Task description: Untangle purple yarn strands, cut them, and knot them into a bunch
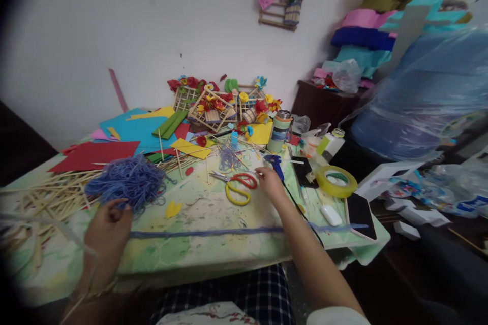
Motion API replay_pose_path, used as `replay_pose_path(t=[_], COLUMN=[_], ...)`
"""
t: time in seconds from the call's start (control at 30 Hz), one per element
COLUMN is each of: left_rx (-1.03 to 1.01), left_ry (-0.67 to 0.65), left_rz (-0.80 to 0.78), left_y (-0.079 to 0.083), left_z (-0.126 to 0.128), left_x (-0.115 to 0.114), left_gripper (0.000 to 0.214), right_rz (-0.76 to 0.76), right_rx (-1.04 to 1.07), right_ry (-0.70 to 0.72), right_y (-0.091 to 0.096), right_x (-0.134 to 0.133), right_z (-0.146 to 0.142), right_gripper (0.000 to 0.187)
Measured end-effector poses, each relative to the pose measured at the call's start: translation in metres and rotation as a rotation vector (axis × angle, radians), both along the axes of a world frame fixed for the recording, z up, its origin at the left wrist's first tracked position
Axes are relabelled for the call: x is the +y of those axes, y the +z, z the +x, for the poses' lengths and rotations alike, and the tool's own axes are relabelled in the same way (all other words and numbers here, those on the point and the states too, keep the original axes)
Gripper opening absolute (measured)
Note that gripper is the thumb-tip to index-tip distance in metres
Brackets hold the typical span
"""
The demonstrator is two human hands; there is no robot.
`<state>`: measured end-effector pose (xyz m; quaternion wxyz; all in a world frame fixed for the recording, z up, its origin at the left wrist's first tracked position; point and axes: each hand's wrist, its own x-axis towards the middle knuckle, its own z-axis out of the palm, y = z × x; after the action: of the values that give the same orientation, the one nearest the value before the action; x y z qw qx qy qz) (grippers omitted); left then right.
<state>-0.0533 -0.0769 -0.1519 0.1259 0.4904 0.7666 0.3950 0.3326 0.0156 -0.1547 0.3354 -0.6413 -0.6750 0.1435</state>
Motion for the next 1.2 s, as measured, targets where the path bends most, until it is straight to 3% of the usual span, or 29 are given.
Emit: replay_pose_path(t=[0.13, 0.23, 0.37, 0.47, 0.57, 0.7, 0.8, 0.9, 1.0, 1.1, 1.2], left_rx=[-0.059, -0.104, -0.120, -0.186, -0.298, -0.541, -0.716, -0.843, -0.897, -0.943, -1.009], left_ry=[-0.103, -0.273, -0.469, -0.552, -0.623, -0.794, -0.868, -0.886, -0.876, -0.889, -1.063], left_rz=[0.057, 0.091, 0.086, 0.076, 0.041, -0.006, -0.034, -0.076, -0.096, -0.083, -0.163], left_y=[-0.003, -0.005, 0.002, 0.008, 0.010, 0.010, 0.012, 0.016, 0.023, 0.032, 0.036], left_z=[0.042, 0.070, 0.105, 0.120, 0.126, 0.136, 0.145, 0.151, 0.149, 0.144, 0.141], left_x=[0.007, 0.009, 0.009, 0.009, 0.008, 0.007, 0.004, -0.001, -0.010, -0.023, -0.037], left_gripper=[0.035, 0.033, 0.030, 0.028, 0.025, 0.036, 0.043, 0.038, 0.034, 0.033, 0.032], right_rz=[-0.065, -0.110, -0.136, -0.131, -0.111, -0.111, -0.215, -0.356, -0.497, -0.563, -0.590], right_rx=[-0.025, -0.030, 0.039, 0.164, 0.336, 0.498, 0.556, 0.496, 0.543, 0.727, 1.072], right_ry=[-0.077, -0.113, -0.142, -0.122, -0.030, 0.194, 0.454, 0.516, 0.554, 0.623, 0.694], right_y=[-0.024, -0.030, -0.026, -0.013, 0.008, 0.033, 0.038, 0.032, 0.022, 0.019, 0.026], right_x=[0.026, 0.032, 0.034, 0.029, 0.007, -0.054, -0.104, -0.134, -0.139, -0.130, -0.121], right_z=[-0.005, -0.002, 0.002, 0.002, -0.008, -0.042, -0.072, -0.087, -0.082, -0.066, -0.058], right_gripper=[0.018, 0.021, 0.021, 0.021, 0.027, 0.028, 0.016, 0.009, 0.016, 0.031, 0.057])
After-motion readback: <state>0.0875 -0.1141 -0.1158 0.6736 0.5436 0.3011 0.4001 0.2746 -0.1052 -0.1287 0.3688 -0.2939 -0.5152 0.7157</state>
